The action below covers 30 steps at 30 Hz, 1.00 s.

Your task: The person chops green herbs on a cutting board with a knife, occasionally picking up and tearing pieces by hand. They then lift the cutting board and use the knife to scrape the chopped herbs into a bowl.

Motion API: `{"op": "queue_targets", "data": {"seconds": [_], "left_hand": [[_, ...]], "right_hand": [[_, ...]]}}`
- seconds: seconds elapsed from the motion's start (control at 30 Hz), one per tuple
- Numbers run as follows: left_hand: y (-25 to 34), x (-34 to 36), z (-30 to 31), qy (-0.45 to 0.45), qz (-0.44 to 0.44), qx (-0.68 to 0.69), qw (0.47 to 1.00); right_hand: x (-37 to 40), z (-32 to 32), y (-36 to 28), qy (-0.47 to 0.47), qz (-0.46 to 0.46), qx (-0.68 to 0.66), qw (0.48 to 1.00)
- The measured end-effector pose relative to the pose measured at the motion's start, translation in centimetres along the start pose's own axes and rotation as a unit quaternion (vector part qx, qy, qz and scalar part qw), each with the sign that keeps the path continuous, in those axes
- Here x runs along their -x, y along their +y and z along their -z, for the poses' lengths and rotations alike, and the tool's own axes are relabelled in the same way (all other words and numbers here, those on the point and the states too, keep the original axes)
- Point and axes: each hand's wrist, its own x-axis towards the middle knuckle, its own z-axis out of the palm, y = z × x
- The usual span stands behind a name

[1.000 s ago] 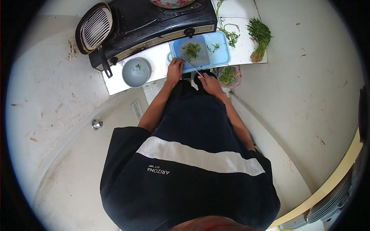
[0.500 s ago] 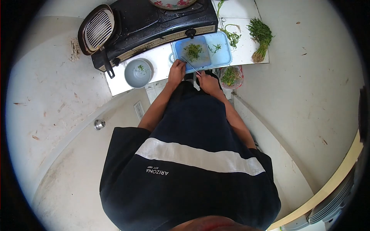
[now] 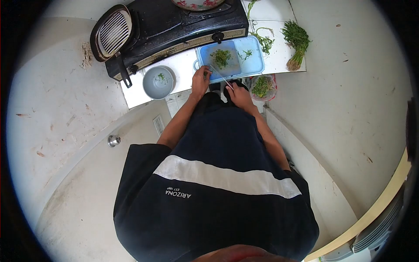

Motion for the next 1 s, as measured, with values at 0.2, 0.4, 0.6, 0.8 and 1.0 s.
{"op": "queue_targets", "data": {"seconds": [0.2,0.4,0.6,0.8,1.0], "left_hand": [[-0.6,0.1,-0.1,-0.007,-0.015,-0.010,1.000],[-0.5,0.1,-0.1,-0.004,-0.013,-0.001,1.000],[-0.3,-0.1,0.0,0.003,-0.002,0.005,1.000],[-0.3,-0.1,-0.1,0.007,0.004,0.022,1.000],[-0.4,-0.1,-0.1,0.002,0.026,0.021,0.999]], "right_hand": [[0.0,0.0,-0.9,0.006,0.007,-0.011,1.000],[-0.1,-0.3,-0.6,-0.003,0.008,0.014,1.000],[-0.4,-0.3,-0.9,-0.011,0.005,0.024,1.000],[-1.7,-1.0,-1.2,-0.019,-0.008,0.096,0.995],[-0.6,-0.2,-1.1,-0.011,0.001,0.089,0.996]]}}
